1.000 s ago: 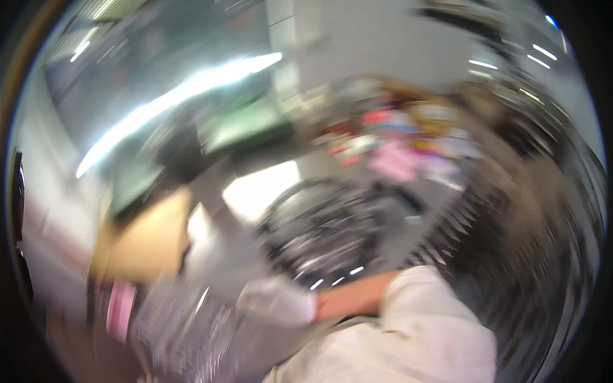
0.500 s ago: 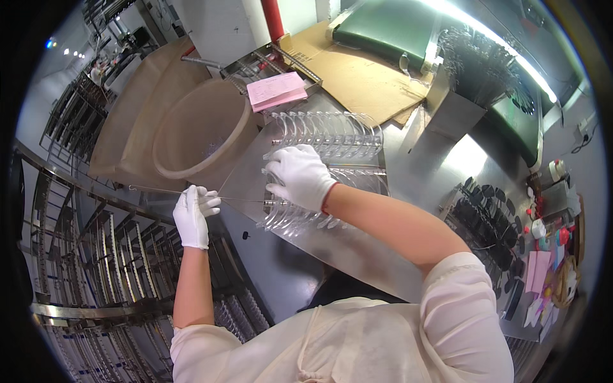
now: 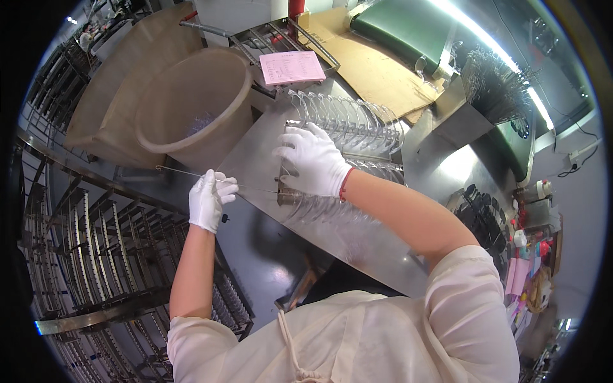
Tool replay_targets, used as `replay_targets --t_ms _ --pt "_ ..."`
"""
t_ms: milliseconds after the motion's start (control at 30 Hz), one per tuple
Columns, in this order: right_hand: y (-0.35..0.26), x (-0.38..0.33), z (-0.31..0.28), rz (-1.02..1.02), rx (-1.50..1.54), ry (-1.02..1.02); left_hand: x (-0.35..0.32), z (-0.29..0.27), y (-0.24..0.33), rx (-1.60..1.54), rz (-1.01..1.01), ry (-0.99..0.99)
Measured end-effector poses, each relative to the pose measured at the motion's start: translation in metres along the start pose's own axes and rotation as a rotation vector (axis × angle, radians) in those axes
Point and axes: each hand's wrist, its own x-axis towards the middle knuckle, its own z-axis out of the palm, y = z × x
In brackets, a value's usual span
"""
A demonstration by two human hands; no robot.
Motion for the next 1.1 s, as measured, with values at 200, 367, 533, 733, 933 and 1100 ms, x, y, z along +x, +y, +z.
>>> replay_targets --t_ms 200,367,533,733,933,1100 --pt "-0.001 0.0 0.003 0.003 0.002 0.051 0.009 -0.004 -0.011 -0.023 -0.066 -0.045" --pt "0.001 0.0 0.0 -0.009 0.017 0.093 0.003 0.003 -0.042 -0.136 -0.178 0.008" --pt "0.004 -0.004 0.002 -0.026 0.036 0.128 -0.002 0.002 -0.052 -0.171 -0.191 -0.014" --pt "0.006 -0.008 -0.002 0.036 0.084 0.113 -0.005 0.024 -0.063 0.01 -0.221 -0.231" --pt "0.031 -0.041 -0.019 0.013 0.081 0.141 -0.008 0.009 -0.06 -0.135 -0.191 -0.102" --pt "0.037 -0.052 -0.019 0.08 0.076 0.062 -0.032 0.061 -0.068 -0.098 -0.236 -0.02"
